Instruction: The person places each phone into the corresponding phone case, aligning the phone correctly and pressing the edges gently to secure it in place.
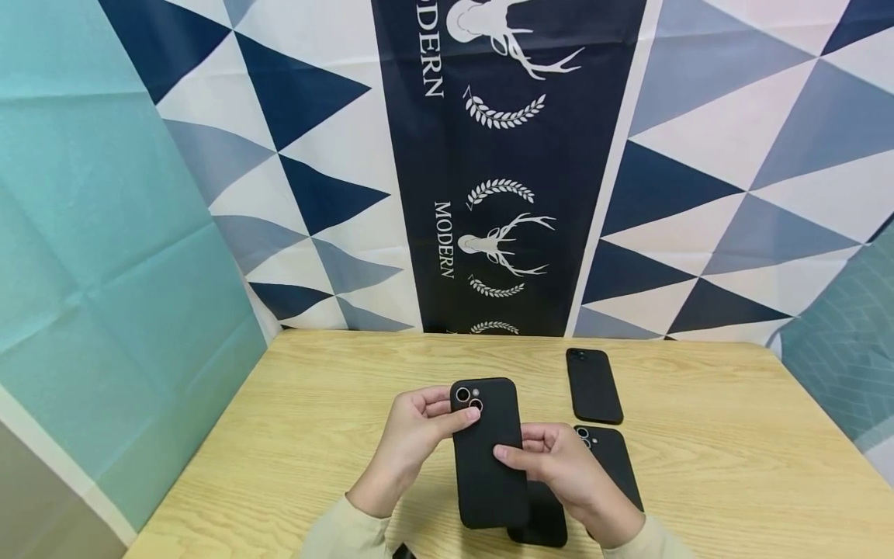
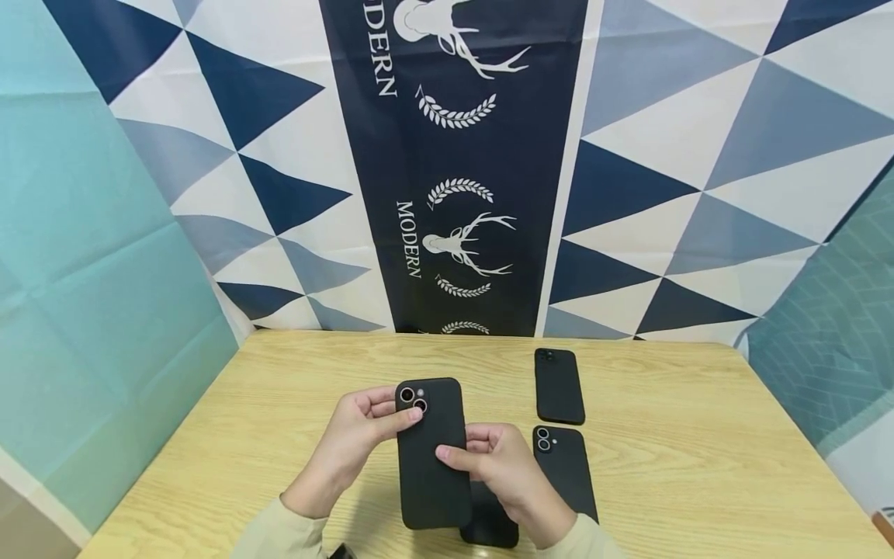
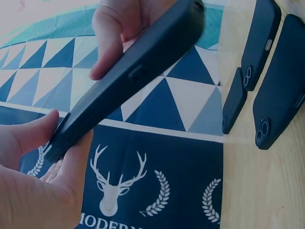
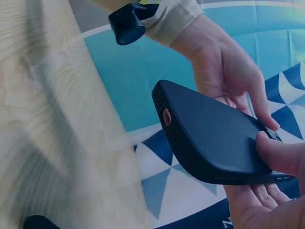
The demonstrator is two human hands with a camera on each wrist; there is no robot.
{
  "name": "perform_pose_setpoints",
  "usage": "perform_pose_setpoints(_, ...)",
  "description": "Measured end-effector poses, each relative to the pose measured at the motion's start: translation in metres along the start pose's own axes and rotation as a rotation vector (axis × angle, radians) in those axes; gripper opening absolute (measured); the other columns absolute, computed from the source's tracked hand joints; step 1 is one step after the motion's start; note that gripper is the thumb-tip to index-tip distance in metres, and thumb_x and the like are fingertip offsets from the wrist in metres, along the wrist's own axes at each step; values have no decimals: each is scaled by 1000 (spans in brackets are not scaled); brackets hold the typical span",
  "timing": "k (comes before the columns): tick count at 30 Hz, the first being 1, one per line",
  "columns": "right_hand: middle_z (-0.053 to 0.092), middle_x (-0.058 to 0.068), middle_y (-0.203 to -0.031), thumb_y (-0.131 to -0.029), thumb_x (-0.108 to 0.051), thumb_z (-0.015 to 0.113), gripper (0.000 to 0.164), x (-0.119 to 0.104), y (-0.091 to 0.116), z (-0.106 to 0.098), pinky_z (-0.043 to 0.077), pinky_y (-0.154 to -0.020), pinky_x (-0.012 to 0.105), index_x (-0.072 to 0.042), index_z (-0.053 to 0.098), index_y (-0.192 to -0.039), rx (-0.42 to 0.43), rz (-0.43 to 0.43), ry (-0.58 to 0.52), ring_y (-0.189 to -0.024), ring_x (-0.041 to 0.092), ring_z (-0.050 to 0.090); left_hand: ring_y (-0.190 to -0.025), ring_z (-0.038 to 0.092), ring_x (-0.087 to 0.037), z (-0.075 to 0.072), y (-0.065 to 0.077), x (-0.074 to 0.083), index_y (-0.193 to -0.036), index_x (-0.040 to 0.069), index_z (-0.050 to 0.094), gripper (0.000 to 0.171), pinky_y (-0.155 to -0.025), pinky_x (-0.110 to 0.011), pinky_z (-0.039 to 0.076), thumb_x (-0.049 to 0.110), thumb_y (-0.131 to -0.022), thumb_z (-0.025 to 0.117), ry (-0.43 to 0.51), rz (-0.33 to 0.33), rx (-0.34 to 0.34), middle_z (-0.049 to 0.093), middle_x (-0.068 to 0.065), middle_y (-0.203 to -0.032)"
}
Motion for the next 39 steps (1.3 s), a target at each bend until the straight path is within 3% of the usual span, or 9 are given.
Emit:
perform_pose_setpoints(6, 78, -5, -99, -92, -17, 68, 52, -11, -3, -1, 60, -80, 24, 15, 53, -130, 24, -16, 4, -88, 5, 74, -77, 72, -5, 2, 8, -6, -112, -7, 69, 35, -79, -28, 61, 9, -82, 77, -29, 9, 11, 77, -16, -96)
perform_pose_setpoints(12, 78, -6, -96, -92, -16, 68, 49, -13, -4, -2, 60, -79, 24, 14, 56, -128, 36, -4, -1, -86, 5, 74, -72, 72, -5, 7, 13, -14, -106, -9, 71, 31, -73, -28, 62, 8, -80, 79, -6, 17, 87, 77, -18, -89)
perform_pose_setpoints(22, 77, 0, -104, -92, -20, 68, 55, -9, -4, -1, 60, -81, 25, 14, 52, -132, 43, 13, 27, -89, 6, 73, -71, 73, -8, 9, 13, -19, -104, -9, 71, 30, -70, -29, 62, 7, -79, 79, 15, 2, 122, 77, -18, -88)
perform_pose_setpoints(30, 77, 2, -106, -93, -20, 68, 55, -17, -3, -3, 60, -82, 25, 14, 51, -133, 90, -14, 58, -90, 5, 73, -72, 73, -7, 11, 5, -9, -104, -7, 72, 30, -71, -27, 61, 9, -79, 79, 8, -13, 114, 78, -16, -88)
perform_pose_setpoints(39, 76, -7, -91, -91, -16, 69, 53, -31, -5, -19, 58, -79, 20, 13, 51, -131, 274, 12, 124, -81, 2, 71, -74, 74, -8, 20, -17, 8, -104, -4, 73, 30, -73, -27, 61, 13, -80, 80, 8, -6, 108, 78, -16, -92)
Point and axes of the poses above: each hand's wrist, its own y-axis away from the middle knuckle, its own z-axis out of the palm, x = y × z, the point moved 2 cm from there along -y, towards the middle knuckle
